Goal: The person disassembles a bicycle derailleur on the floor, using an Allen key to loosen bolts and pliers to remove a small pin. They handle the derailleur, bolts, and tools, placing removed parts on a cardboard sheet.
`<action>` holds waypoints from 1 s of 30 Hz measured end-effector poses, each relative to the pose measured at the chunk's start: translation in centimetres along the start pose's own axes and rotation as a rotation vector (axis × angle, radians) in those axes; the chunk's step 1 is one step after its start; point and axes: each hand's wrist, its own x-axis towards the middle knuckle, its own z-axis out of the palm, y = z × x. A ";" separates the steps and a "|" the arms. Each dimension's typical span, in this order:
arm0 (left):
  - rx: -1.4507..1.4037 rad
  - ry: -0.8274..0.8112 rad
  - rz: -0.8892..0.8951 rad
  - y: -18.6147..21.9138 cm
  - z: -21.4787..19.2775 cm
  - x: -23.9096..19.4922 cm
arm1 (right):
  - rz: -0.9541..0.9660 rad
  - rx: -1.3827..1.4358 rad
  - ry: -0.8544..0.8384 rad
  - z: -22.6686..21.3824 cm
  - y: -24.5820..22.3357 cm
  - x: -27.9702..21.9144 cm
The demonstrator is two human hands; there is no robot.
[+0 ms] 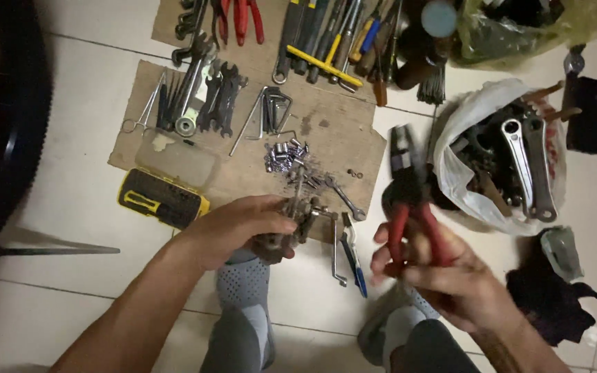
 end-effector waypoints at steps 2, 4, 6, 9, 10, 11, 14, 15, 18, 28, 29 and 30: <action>0.024 0.051 -0.054 0.3 0.4 -0.4 | 0.045 -0.107 0.105 0.0 0.4 -0.8; -0.037 0.030 -0.043 -0.3 0.2 -0.2 | 0.172 -0.240 0.119 -0.7 0.7 -1.6; 0.006 0.035 -0.067 -0.1 0.3 -0.6 | 0.255 -0.269 0.161 -2.6 2.0 -3.3; -0.017 0.054 -0.085 -0.2 0.2 -0.7 | 0.380 -0.265 0.208 -3.9 3.5 -4.7; -0.082 0.070 -0.087 -0.4 0.1 -0.6 | 0.423 -0.226 0.216 -4.0 4.0 -5.0; -0.085 0.071 -0.088 -0.5 0.0 -0.6 | 0.426 -0.226 0.214 -3.4 3.7 -4.7; -0.061 0.083 -0.087 -0.7 0.2 -0.9 | 0.652 -0.428 0.266 -2.0 2.7 -3.9; -0.015 0.079 -0.075 -0.5 0.6 -1.2 | 0.675 -0.402 0.231 -1.6 2.4 -3.7; 0.044 0.090 -0.064 0.3 2.1 -2.0 | 0.690 -0.404 0.183 -1.5 2.1 -3.5; 0.206 0.172 -0.043 0.6 4.5 -4.9 | 0.693 -0.607 0.054 -0.5 -0.4 -3.4; 0.204 0.173 -0.047 0.3 4.3 -4.7 | 0.695 -0.605 0.052 -0.6 -0.2 -3.4; 0.226 0.176 -0.033 -0.1 4.0 -4.6 | 0.682 -0.590 0.037 -0.8 0.0 -3.5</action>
